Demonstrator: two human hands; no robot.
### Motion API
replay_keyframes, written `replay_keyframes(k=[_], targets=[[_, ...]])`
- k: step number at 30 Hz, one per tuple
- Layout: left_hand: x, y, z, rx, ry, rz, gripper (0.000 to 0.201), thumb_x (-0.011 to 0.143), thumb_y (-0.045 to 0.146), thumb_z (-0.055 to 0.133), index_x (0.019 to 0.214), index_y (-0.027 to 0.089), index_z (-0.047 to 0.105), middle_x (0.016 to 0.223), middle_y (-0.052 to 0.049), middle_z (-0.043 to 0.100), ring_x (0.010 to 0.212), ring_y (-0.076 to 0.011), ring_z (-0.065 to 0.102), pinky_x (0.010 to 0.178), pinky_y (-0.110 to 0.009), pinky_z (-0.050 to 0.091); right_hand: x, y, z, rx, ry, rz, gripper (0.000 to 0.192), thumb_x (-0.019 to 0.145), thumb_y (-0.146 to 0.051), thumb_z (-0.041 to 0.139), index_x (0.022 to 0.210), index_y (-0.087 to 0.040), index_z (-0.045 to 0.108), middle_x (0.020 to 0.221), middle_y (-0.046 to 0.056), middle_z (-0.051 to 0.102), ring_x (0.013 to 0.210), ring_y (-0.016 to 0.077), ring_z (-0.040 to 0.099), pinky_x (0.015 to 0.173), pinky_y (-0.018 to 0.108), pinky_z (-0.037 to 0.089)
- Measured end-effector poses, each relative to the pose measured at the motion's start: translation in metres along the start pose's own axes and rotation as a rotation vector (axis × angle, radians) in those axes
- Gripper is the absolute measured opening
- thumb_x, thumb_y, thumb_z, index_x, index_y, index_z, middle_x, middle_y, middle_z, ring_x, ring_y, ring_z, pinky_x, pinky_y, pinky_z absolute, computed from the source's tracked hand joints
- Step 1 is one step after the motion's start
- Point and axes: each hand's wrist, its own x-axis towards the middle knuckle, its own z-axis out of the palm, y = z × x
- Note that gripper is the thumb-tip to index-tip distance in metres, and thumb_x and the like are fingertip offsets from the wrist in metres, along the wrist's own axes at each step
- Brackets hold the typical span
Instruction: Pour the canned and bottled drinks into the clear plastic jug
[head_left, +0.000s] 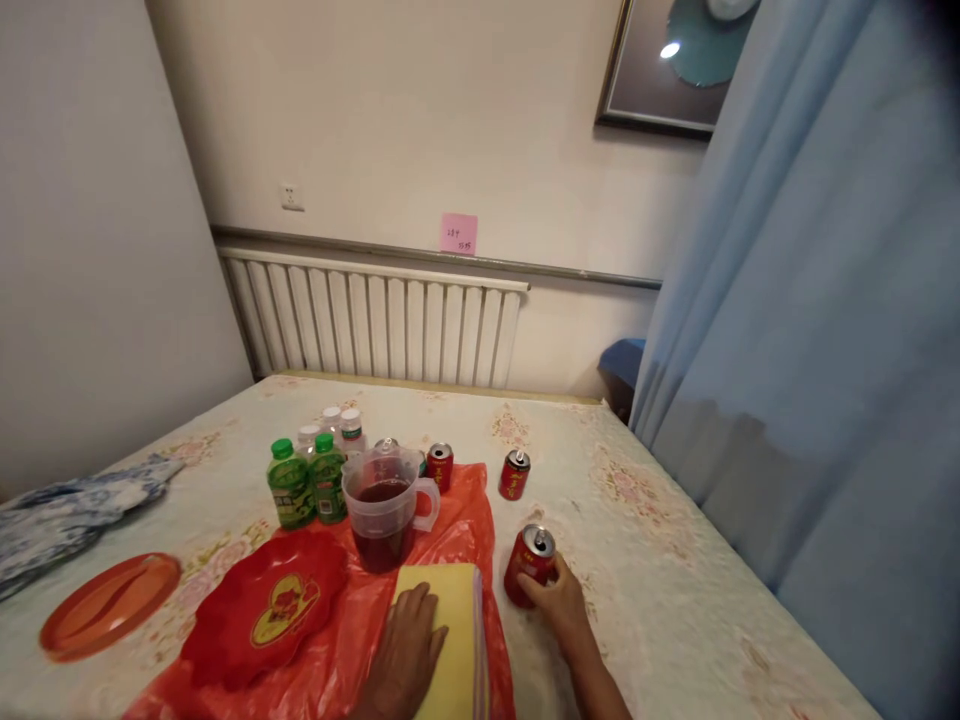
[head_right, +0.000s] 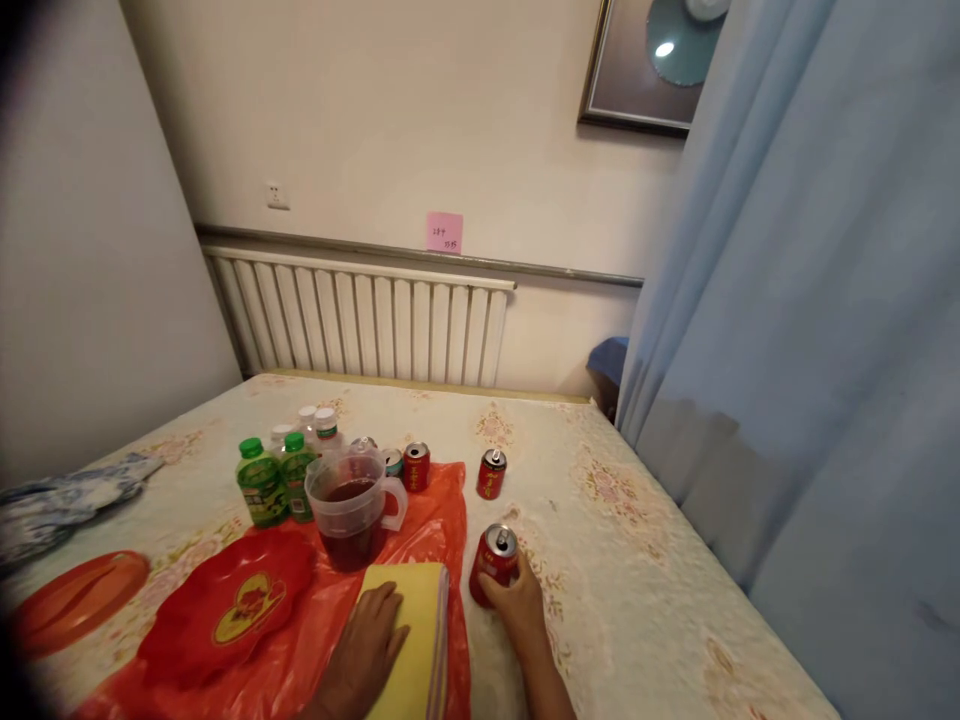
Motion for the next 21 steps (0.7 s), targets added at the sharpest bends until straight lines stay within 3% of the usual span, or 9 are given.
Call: replay_keyframes(k=[6,14,21], targets=[[-0.004,-0.001,0.000,0.078,0.049,0.061,0.026,0.092,0.028,0.051,0.114,0.022,0.064,0.121,-0.007,0.068,0.113,-0.0234,0.064,0.097,-0.042,0.053,0.055,0.009,-0.009,-0.022,0.096,-0.012,0.043,0.050,-0.036,0.076,0.088,-0.017,0.068,0.082,0.007,0.075,0.076,0.0282,0.070,0.075,0.040,0.054],[-0.002,-0.003,0.001,0.080,0.074,0.080,0.025,0.093,0.031,0.050,0.111,0.022,0.065,0.117,-0.007,0.070,0.107,-0.0247,0.066,0.093,-0.042,0.054,0.125,0.024,-0.011,-0.036,0.134,-0.046,0.042,0.050,-0.037,0.076,0.087,-0.018,0.068,0.081,0.003,0.074,0.077,0.0253,0.067,0.076,0.037,0.052],[0.001,-0.007,0.002,0.086,0.125,0.126,0.026,0.094,0.035,0.048,0.110,0.023,0.065,0.113,-0.007,0.072,0.102,-0.0240,0.068,0.088,-0.039,0.056,0.161,0.039,-0.006,-0.053,0.128,-0.053,0.042,0.048,-0.035,0.075,0.086,-0.019,0.068,0.081,0.003,0.074,0.077,0.0245,0.067,0.076,0.036,0.052]])
